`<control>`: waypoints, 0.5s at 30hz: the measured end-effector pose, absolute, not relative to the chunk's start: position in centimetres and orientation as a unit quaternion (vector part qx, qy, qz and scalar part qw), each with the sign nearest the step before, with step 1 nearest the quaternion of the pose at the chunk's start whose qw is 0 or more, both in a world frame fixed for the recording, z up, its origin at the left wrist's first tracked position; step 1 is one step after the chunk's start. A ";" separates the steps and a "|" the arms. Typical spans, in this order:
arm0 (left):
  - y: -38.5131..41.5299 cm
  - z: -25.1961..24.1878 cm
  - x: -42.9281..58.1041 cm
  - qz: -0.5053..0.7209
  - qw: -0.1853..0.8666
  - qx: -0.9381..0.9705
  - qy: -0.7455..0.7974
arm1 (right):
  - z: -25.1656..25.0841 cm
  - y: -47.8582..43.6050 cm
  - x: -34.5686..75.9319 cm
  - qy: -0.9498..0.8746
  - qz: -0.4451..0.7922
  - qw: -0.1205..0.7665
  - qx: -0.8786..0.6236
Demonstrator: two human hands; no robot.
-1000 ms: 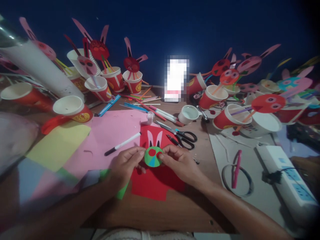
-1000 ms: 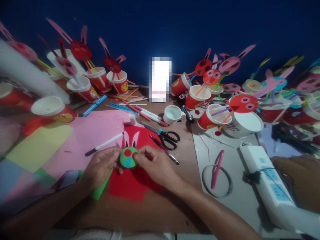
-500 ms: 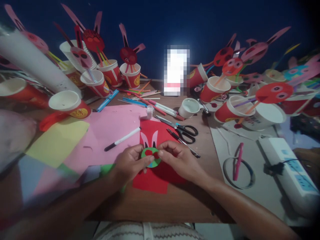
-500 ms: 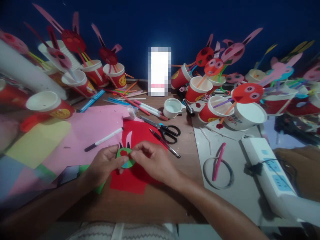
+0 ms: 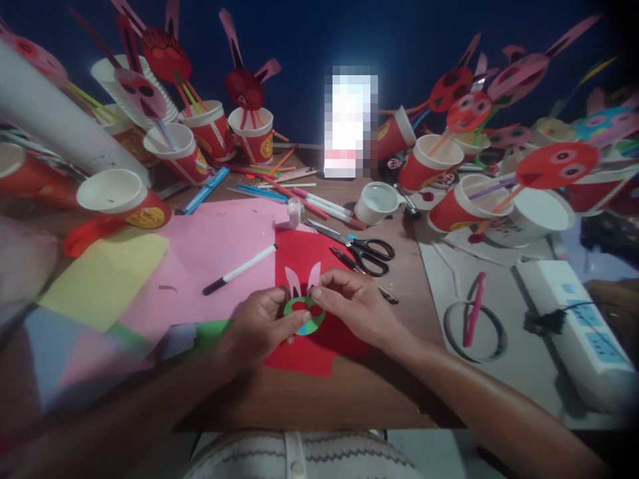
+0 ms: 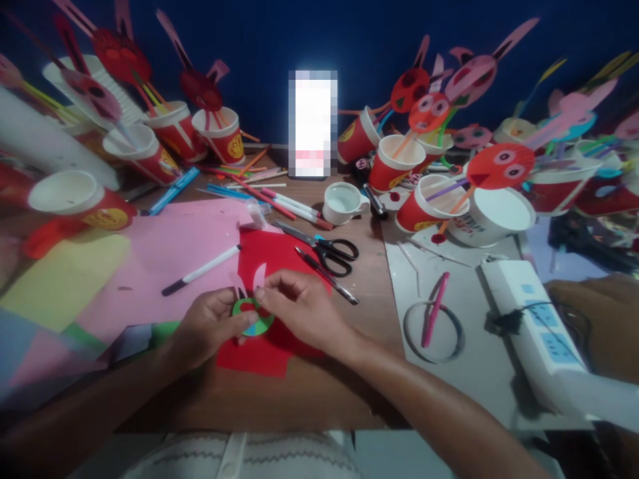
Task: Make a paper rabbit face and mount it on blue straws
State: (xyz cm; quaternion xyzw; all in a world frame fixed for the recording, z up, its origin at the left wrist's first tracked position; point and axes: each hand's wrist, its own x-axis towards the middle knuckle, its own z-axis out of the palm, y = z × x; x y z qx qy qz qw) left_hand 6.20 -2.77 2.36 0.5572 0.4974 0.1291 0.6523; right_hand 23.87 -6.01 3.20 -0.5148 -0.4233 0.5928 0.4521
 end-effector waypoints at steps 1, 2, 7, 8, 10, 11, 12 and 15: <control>-2.8 2.4 6.2 0.126 0.649 0.560 0.499 | 3.2 -6.0 23.8 -0.424 0.591 0.451 -0.518; -2.8 2.5 6.3 0.123 0.648 0.562 0.499 | 3.3 -6.0 23.8 -0.424 0.588 0.452 -0.520; -2.8 2.7 6.4 0.121 0.654 0.557 0.498 | 3.2 -6.0 23.9 -0.409 0.589 0.463 -0.521; -2.8 2.7 6.4 0.120 0.654 0.556 0.499 | 3.2 -6.0 23.9 -0.402 0.588 0.467 -0.523; -2.8 2.6 6.5 0.119 0.657 0.551 0.501 | 3.2 -5.9 24.1 -0.392 0.584 0.477 -0.527; -2.8 2.6 6.5 0.118 0.659 0.547 0.502 | 3.1 -5.9 24.2 -0.388 0.583 0.481 -0.528; -2.8 2.5 6.5 0.117 0.660 0.544 0.504 | 3.1 -5.8 24.3 -0.386 0.582 0.483 -0.528; -2.8 2.5 6.4 0.115 0.663 0.538 0.509 | 3.0 -5.8 24.5 -0.384 0.583 0.479 -0.532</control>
